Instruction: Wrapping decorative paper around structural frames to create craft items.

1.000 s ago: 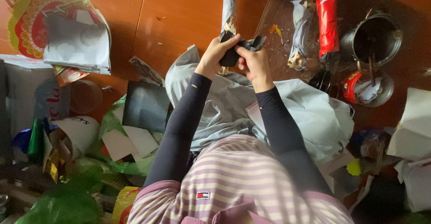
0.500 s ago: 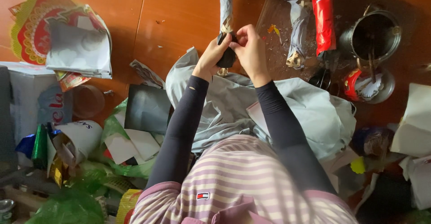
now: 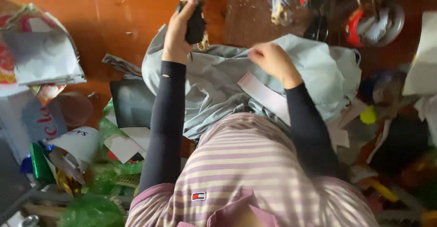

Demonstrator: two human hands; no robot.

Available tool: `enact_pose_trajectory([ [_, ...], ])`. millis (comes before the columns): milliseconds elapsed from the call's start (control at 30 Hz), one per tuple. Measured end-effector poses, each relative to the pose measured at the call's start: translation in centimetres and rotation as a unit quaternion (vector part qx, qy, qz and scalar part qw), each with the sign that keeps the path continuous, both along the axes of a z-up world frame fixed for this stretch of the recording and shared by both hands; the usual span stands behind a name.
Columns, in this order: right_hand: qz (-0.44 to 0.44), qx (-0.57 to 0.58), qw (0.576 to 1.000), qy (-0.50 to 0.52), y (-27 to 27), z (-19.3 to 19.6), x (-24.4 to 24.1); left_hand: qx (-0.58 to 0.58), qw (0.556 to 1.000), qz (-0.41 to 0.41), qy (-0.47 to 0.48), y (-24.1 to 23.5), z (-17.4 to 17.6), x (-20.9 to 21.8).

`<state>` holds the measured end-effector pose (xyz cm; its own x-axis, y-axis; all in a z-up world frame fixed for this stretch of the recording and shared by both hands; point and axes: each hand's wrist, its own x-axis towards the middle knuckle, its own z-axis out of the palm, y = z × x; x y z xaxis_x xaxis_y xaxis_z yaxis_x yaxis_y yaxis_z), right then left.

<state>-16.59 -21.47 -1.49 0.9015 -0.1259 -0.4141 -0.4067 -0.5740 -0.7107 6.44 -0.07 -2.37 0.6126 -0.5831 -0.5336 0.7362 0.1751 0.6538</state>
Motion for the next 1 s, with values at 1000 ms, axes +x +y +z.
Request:
enact_pose_trajectory([
  [1000,-0.336,-0.347,0.858,-0.175,-26.2,-2.3,-1.1,-0.036,0.992,0.061,0.108,1.5,-2.3,0.9],
])
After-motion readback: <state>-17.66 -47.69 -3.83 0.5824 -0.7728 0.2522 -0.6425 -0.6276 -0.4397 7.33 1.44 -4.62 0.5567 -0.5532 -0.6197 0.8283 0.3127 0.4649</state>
